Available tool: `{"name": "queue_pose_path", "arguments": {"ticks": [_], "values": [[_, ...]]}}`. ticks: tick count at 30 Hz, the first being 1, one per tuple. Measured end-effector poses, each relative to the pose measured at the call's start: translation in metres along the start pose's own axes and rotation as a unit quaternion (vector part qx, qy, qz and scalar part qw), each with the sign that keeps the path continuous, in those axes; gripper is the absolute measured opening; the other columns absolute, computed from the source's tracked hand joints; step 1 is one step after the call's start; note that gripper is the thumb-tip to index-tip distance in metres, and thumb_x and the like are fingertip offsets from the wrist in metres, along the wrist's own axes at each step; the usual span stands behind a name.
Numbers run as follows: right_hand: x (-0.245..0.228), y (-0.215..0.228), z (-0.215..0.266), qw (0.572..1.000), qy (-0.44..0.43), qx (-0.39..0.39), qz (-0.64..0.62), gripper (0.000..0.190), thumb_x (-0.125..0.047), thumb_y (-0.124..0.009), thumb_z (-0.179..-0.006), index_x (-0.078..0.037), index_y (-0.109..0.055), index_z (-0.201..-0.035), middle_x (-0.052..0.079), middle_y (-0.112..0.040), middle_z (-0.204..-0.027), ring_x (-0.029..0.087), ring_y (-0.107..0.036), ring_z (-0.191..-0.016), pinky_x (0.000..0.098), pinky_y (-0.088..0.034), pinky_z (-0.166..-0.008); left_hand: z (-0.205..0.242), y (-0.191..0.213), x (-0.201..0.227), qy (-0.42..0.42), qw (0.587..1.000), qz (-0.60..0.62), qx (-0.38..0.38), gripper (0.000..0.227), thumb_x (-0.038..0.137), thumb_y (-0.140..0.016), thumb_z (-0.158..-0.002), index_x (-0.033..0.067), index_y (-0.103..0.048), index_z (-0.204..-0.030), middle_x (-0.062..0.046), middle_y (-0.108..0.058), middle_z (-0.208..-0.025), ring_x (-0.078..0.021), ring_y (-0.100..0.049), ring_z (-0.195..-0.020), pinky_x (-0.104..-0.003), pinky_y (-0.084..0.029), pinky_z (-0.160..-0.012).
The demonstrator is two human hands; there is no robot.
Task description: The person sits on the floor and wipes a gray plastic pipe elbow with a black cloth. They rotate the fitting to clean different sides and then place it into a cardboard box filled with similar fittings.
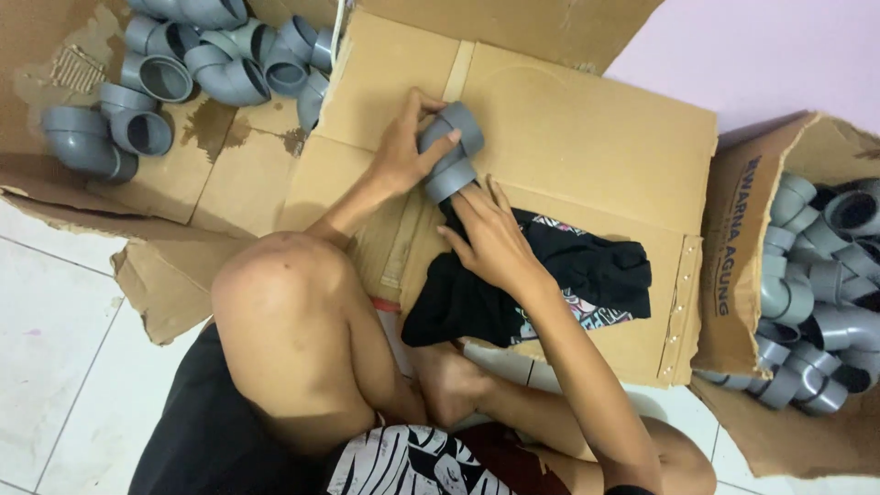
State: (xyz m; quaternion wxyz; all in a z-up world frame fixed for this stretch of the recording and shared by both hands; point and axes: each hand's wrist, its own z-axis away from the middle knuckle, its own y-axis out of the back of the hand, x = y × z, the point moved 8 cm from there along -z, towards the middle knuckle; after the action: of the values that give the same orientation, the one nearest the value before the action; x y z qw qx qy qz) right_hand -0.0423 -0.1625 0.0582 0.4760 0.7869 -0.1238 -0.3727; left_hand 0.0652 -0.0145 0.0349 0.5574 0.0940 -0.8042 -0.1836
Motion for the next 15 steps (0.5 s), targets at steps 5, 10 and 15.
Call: {"name": "queue_pose_path", "arguments": {"ticks": [5, 10, 15], "values": [[-0.012, -0.032, -0.013, 0.997, 0.033, -0.015, 0.067, 0.04, -0.035, -0.074, -0.107, 0.003, -0.062, -0.112, 0.021, -0.065, -0.101, 0.044, -0.064, -0.11, 0.0698, -0.023, -0.133, 0.008, -0.014, 0.0, -0.13, 0.985, 0.102, -0.045, 0.052, 0.042, -0.06, -0.115, 0.0087, -0.042, -0.151, -0.018, -0.057, -0.151, -0.0331, -0.057, -0.145, -0.047, -0.048, -0.12], [-0.005, -0.04, -0.022, 0.995, -0.009, 0.005, 0.095, 0.06, -0.033, -0.077, -0.104, 0.009, -0.056, -0.14, 0.028, -0.069, -0.122, 0.05, -0.061, -0.127, 0.0688, -0.022, -0.131, 0.007, -0.01, 0.01, -0.155, 0.983, 0.092, -0.037, 0.045, 0.032, -0.055, -0.12, 0.0098, -0.053, -0.159, -0.015, -0.059, -0.161, -0.0323, -0.055, -0.153, -0.048, -0.043, -0.13], [-0.009, -0.026, 0.004, 0.998, -0.027, 0.046, -0.031, 0.039, -0.03, -0.071, -0.108, 0.003, -0.057, -0.124, 0.023, -0.063, -0.121, 0.045, -0.06, -0.114, 0.0504, -0.047, -0.102, 0.012, -0.003, 0.022, -0.158, 0.985, 0.069, 0.031, 0.041, 0.038, -0.054, -0.116, 0.0079, -0.061, -0.143, -0.012, -0.067, -0.141, -0.0294, -0.063, -0.134, -0.043, -0.047, -0.116]]}}
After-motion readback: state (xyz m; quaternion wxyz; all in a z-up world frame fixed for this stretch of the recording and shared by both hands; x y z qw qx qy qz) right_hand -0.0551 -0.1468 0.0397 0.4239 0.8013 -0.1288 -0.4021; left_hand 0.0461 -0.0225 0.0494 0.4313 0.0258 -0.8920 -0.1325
